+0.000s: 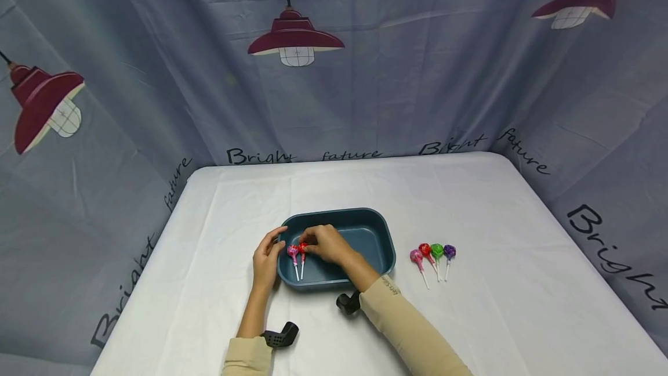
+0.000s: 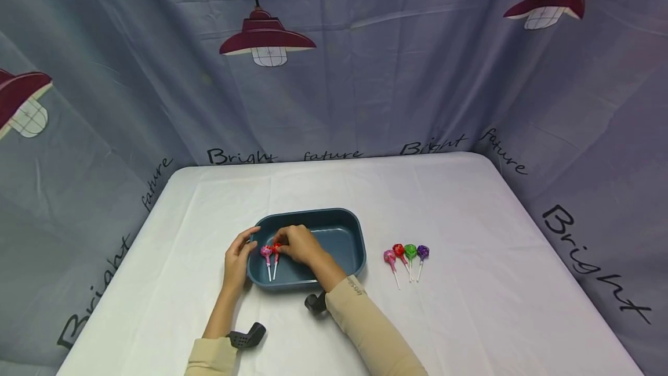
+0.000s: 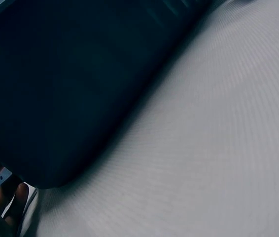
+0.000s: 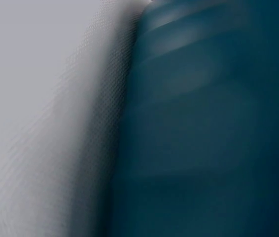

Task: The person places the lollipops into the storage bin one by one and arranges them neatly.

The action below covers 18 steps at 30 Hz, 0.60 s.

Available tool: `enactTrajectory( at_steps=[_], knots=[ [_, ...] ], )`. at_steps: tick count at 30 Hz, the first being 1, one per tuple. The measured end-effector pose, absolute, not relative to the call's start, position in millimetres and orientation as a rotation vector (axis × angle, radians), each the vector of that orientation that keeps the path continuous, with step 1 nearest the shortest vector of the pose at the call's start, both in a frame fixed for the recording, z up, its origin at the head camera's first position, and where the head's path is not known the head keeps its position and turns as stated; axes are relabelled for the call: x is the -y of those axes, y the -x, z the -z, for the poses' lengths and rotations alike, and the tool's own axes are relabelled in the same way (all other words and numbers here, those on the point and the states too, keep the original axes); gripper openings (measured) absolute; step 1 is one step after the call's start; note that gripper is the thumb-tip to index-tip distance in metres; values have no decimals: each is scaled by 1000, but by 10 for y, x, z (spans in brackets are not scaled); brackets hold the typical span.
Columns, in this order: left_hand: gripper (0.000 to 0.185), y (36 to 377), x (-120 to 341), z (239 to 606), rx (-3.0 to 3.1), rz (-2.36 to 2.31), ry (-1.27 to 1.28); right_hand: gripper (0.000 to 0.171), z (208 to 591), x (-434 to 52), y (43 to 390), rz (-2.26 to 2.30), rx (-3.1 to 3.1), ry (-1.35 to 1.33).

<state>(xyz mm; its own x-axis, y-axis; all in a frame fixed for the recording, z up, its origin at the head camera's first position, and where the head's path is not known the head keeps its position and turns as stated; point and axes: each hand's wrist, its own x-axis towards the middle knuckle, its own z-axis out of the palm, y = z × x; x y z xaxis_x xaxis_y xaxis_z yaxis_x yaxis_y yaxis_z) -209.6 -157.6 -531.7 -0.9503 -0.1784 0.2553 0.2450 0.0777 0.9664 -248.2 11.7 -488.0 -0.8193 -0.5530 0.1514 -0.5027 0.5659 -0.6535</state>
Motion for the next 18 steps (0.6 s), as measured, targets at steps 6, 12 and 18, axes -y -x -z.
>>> enactTrajectory(
  at_steps=[6,12,18],
  knots=[
    [30,2091,1581,5318,2052,1943,75,16,4870,-118,2481,1104,-2695,911],
    [30,2101,1579,5324,2048,1955,80,20,4861,-123,2476,1090,-2685,919],
    [30,2107,1580,5328,2043,1963,81,26,4848,-149,2466,1080,-2678,961]
  ],
)
